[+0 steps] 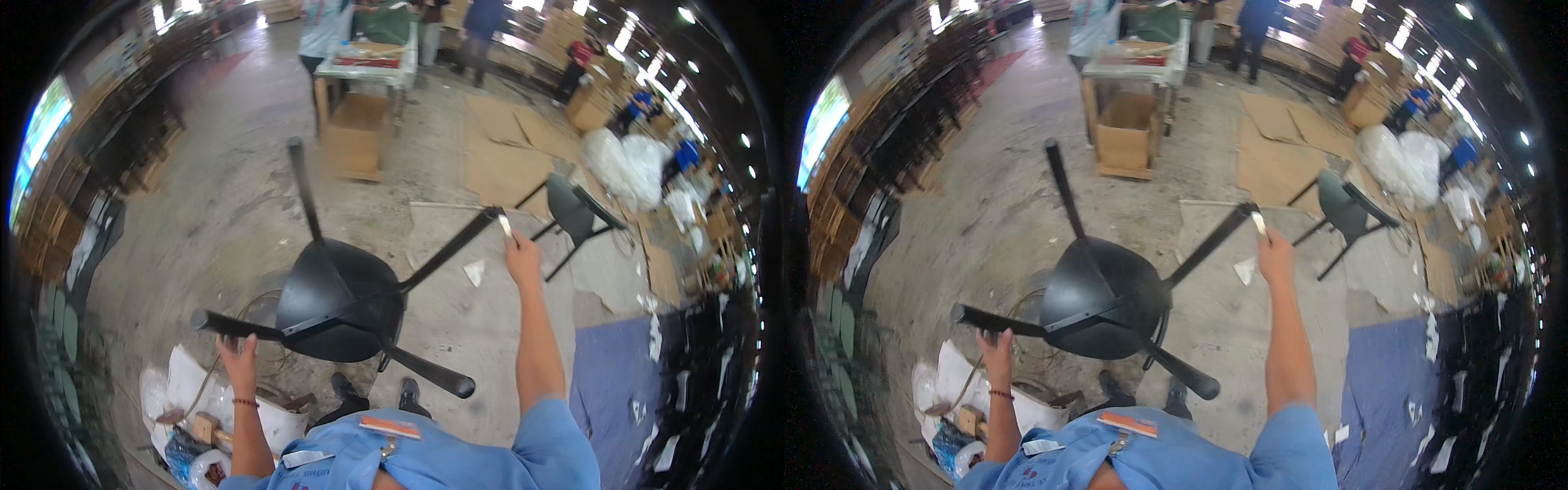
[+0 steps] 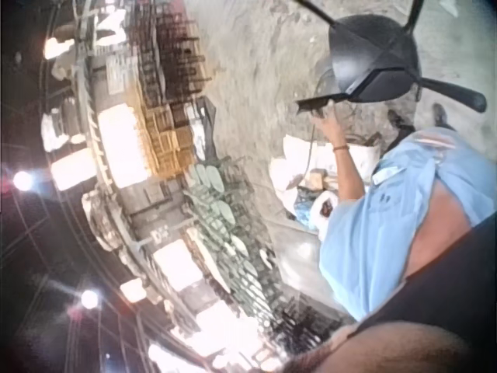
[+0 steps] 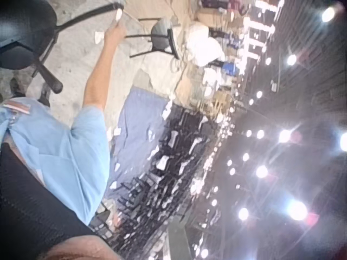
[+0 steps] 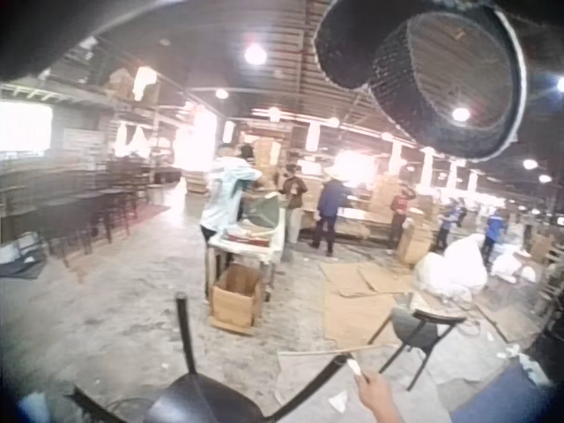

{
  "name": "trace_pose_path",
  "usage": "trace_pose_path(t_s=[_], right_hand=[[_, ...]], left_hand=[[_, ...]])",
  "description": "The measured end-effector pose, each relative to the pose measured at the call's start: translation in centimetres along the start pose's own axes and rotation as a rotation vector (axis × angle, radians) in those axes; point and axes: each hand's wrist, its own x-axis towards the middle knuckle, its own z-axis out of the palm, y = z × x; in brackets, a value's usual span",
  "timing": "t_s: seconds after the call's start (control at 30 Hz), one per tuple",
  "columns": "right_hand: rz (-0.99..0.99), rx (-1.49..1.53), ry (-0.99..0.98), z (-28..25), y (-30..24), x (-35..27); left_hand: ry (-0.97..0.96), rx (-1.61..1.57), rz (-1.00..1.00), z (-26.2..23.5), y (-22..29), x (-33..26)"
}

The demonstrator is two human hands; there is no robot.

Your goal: The person assembles chairs by inserting wooden dowels into the leg sockets of chair frames and tapping them with a wooden mallet. The person then moves the assembled chairs to a staging area among other finished chairs.

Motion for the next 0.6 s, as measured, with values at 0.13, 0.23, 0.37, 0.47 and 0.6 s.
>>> trace_pose_path(t_s=[0.13, 0.23, 0.37, 0.47, 0.6], right_hand=[[0.075, -0.155, 0.032, -0.8, -2.7, 2.4], [-0.168, 0.021, 0.012, 1.3, -11.8, 4.7], [-0.343, 0.087, -0.252, 9.1, -26.2, 5.6], [-0.421, 0.11, -0.302, 15.7, -32.1, 7.0], [-0.463, 0.015, -0.22, 21.2, -34.9, 9.1]], left_hand=[[-0.014, -0.135, 0.125, -0.3, -1.0, 4.8], [-0.106, -0.115, 0.142, 0.3, 2.8, 5.3], [-0.012, -0.151, 0.101, 1.1, 4.1, 4.8], [0.021, -0.145, 0.096, 1.0, 3.8, 4.6], [0.061, -0.125, 0.106, 1.3, 1.8, 4.9]])
